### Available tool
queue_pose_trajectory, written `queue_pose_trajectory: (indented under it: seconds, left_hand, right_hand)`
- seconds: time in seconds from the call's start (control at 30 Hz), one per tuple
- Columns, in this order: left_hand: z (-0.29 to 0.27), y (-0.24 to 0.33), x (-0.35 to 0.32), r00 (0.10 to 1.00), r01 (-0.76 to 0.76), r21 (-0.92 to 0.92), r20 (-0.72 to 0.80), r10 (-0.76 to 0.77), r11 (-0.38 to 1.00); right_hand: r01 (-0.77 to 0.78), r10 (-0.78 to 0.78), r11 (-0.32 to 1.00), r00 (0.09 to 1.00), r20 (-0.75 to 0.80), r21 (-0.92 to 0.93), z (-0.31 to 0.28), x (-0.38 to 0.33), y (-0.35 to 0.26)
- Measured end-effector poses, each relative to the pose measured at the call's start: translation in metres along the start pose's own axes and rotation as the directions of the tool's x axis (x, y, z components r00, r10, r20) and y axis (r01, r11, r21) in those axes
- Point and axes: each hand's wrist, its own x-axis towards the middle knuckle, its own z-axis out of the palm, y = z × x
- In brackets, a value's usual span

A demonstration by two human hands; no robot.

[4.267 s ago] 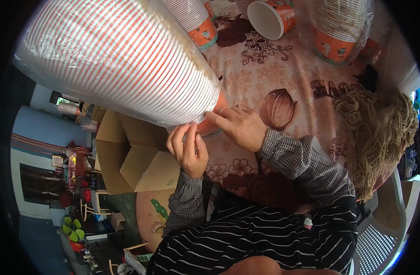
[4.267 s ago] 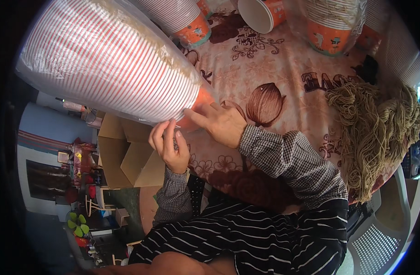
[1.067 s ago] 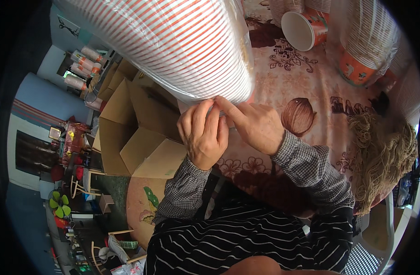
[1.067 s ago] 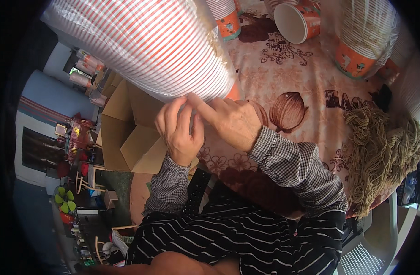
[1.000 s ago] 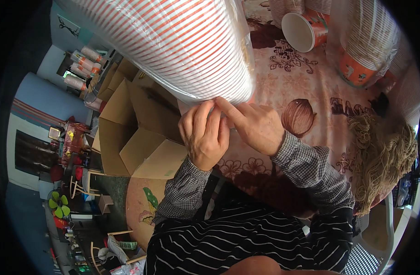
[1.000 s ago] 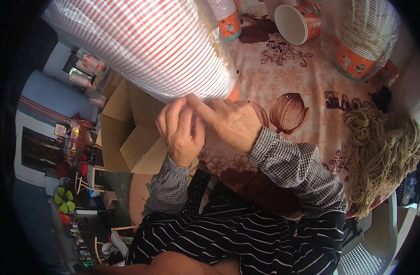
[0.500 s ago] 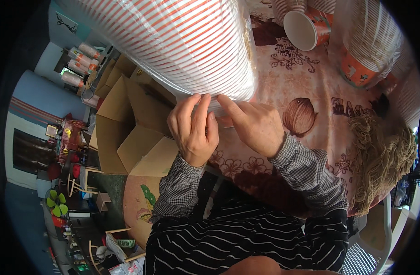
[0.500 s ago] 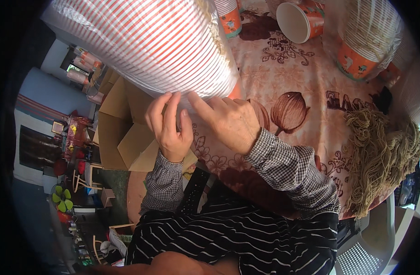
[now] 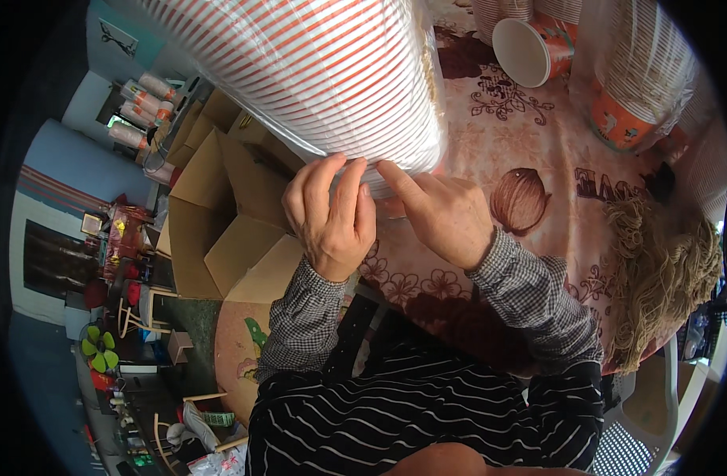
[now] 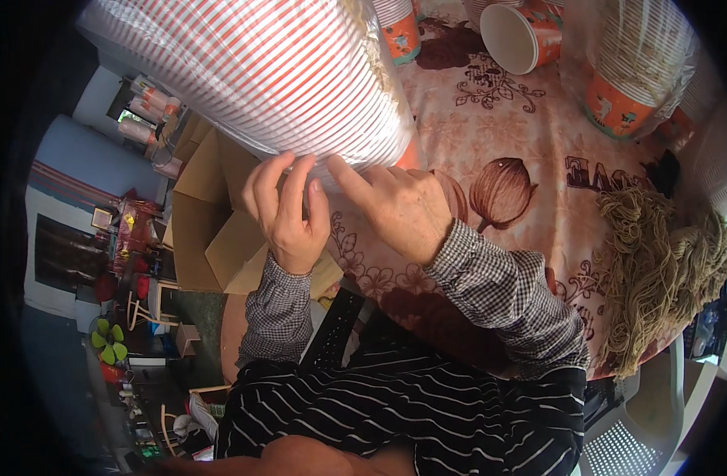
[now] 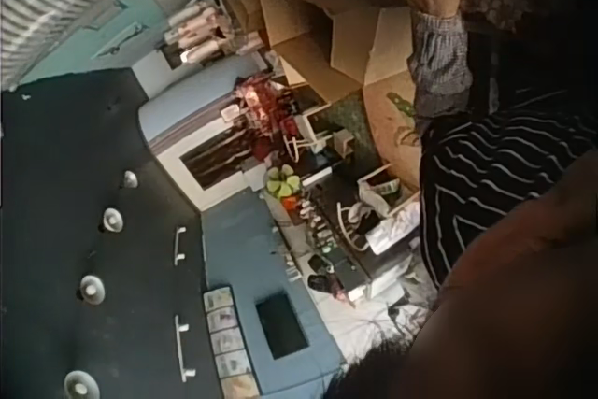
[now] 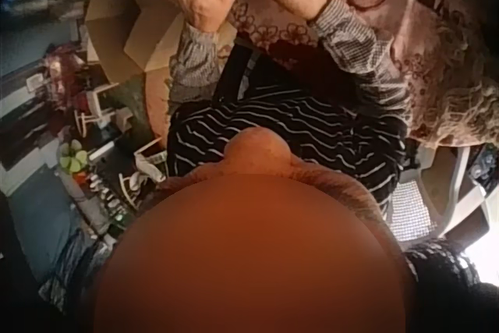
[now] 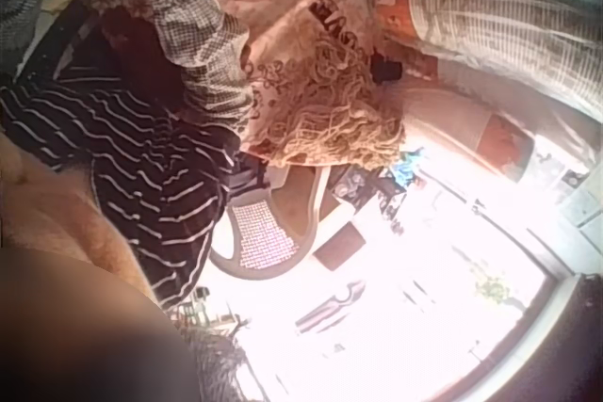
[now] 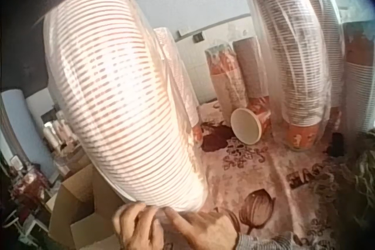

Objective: Organizing and packing stacks of disposable paper cups into plastic bags and cardboard boxes.

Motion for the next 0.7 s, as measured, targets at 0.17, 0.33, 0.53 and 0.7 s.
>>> queue_pose_trajectory:
  seconds: [0.17,0.33,0.53,0.7]
  left_hand:
    - [-0.0027,-0.0019,0.0,0.999,-0.043,0.012,0.001,0.043,0.999]
    - [-0.0076,0.0006,0.0018,0.997,-0.056,0.02,0.06,0.055,0.998]
    - [-0.0052,-0.0021,0.0025,0.997,-0.054,0.014,0.053,0.053,0.998]
    - [-0.005,-0.003,0.0021,0.996,-0.084,0.045,0.041,0.082,0.995]
  right_hand:
    - [-0.001,0.001,1.0,1.0,-0.003,0.003,-0.0011,0.0003,-0.0013]
    - [-0.002,0.002,1.0,1.0,0.005,0.002,-0.001,-0.0005,-0.0018]
    - [0.009,-0.008,1.0,1.0,-0.027,0.018,0.0011,-0.0002,0.0]
    - [-0.008,0.008,1.0,1.0,-0.002,0.017,0.0027,-0.0016,0.0009]
